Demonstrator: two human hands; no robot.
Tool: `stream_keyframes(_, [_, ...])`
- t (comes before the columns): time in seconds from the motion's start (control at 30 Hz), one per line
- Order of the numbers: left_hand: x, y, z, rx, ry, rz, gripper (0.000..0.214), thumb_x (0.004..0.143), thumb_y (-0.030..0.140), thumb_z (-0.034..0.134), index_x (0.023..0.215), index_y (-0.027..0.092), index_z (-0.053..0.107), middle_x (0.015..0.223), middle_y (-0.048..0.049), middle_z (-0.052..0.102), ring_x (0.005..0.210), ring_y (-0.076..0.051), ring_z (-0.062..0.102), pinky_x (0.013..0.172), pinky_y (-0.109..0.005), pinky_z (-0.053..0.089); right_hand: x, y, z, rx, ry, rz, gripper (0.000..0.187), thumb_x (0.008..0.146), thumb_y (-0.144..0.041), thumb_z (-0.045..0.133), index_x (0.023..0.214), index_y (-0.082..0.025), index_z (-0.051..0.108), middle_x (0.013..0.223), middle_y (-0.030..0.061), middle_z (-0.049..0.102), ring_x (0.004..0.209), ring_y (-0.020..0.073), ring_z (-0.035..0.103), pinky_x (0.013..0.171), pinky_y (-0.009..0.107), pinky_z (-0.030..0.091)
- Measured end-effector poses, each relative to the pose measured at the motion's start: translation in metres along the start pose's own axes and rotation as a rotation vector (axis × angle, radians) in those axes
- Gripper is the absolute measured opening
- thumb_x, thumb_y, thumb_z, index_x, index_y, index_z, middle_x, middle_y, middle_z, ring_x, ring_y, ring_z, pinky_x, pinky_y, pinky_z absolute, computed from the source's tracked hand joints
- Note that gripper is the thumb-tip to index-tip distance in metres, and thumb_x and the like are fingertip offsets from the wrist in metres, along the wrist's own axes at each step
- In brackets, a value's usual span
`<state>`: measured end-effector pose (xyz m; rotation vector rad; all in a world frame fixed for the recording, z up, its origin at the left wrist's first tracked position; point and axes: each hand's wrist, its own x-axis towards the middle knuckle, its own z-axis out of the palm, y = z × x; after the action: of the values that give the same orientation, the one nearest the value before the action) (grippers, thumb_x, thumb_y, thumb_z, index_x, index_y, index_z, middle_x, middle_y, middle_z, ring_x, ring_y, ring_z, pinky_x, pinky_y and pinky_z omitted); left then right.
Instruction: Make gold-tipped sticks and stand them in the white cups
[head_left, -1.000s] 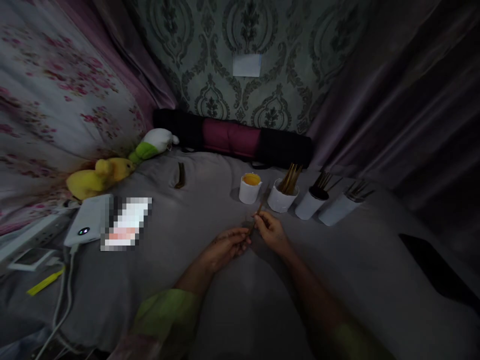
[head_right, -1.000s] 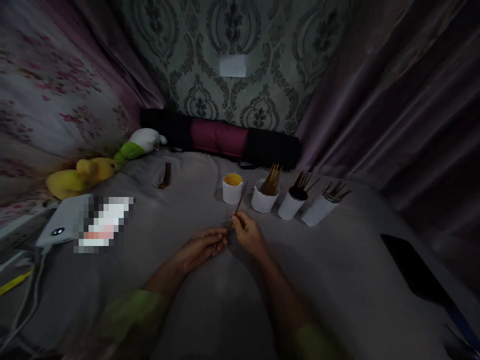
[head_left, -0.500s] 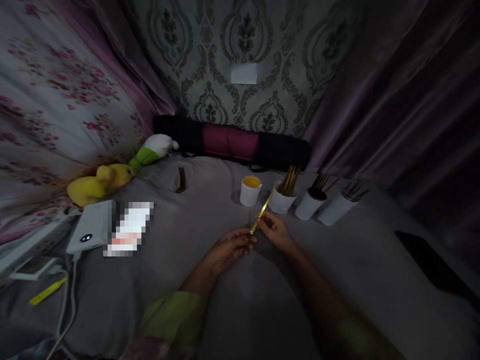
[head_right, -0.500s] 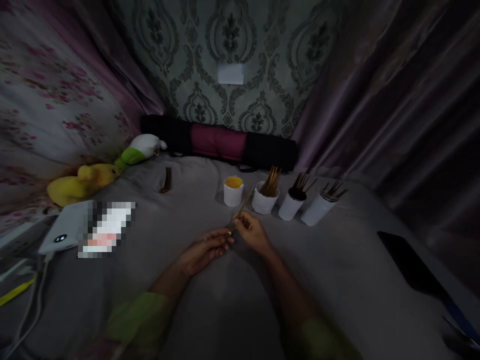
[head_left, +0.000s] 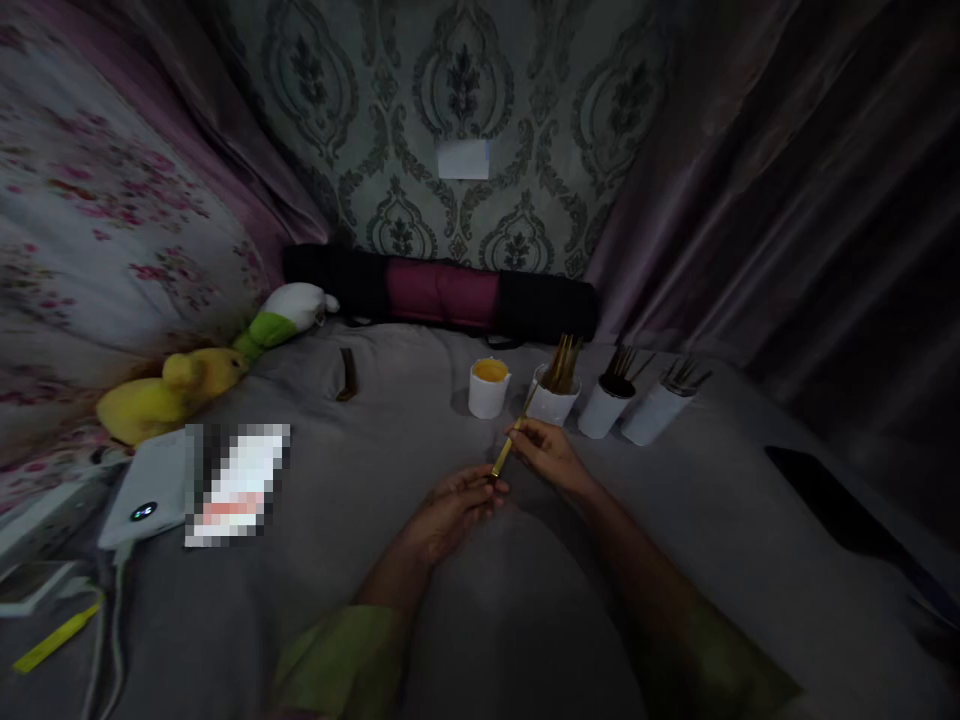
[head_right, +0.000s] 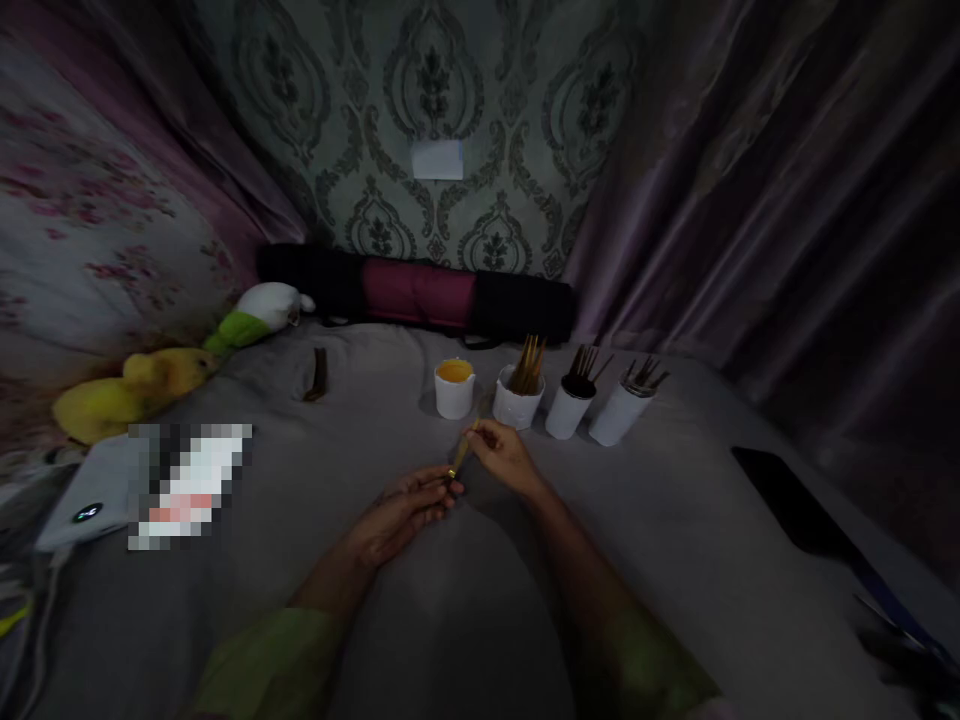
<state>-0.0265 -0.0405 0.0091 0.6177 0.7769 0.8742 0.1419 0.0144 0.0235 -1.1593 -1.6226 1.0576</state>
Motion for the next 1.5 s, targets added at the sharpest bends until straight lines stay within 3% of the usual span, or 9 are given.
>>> stream_keyframes(0.2, [-0.001,0.000,-0.001,0.015,-0.002,0.000,0.034,0.069,0.012,0.062,0.102,0.011,0.054,0.093,-0.0109,0.062,0.068,-0.009,0.056,0.060,-0.020,0.041,0.014,-0.016,-0.015,-0.085,0.100,-0.061,0.027,0.077,-0.038,0.047,0.081,-0.014,0.059,0.067,0.0005,0.054,0.062,0.0103,0.050,0.056,0.021,0.038])
stream_keyframes(0.57, [0.000,-0.002,-0.002,0.021,-0.015,0.012,0.031,0.070,0.011,0.061,0.100,0.011,0.056,0.092,-0.0103,0.061,0.068,-0.009,0.055,0.060,-0.019,0.042,0.036,-0.040,-0.037,-0.068,0.260,-0.003,0.034,0.075,-0.046,0.044,0.080,-0.014,0.057,0.061,0.0002,0.053,0.038,0.0054,0.037,0.035,0.019,0.029])
stream_keyframes(0.87, [-0.001,0.000,-0.001,0.004,-0.015,0.010,0.028,0.070,0.011,0.060,0.098,0.011,0.057,0.091,-0.0106,0.062,0.067,-0.009,0.056,0.060,-0.019,0.042,0.038,-0.049,-0.046,-0.071,0.257,0.055,0.032,0.072,-0.046,0.048,0.072,-0.016,0.056,0.058,0.0003,0.056,0.036,0.0057,0.039,0.035,0.020,0.029])
stream_keyframes(1.17, [0.001,0.001,-0.002,-0.043,0.028,-0.006,0.026,0.071,0.014,0.061,0.097,0.010,0.058,0.089,-0.0103,0.062,0.064,-0.008,0.056,0.058,-0.019,0.043,0.045,-0.053,-0.054,-0.078,0.253,0.000,0.032,0.074,-0.046,0.046,0.068,-0.016,0.054,0.053,-0.0004,0.054,0.036,0.0049,0.037,0.035,0.019,0.028])
stream_keyframes(1.5, [0.001,0.008,-0.008,-0.303,0.060,0.008,0.015,0.076,0.014,0.054,0.089,0.009,0.061,0.079,-0.0067,0.060,0.063,-0.007,0.054,0.060,-0.019,0.045,0.072,-0.091,-0.076,-0.140,0.372,-0.106,0.029,0.076,-0.041,0.047,0.068,-0.014,0.054,0.054,0.0005,0.054,0.037,0.0045,0.036,0.036,0.018,0.029])
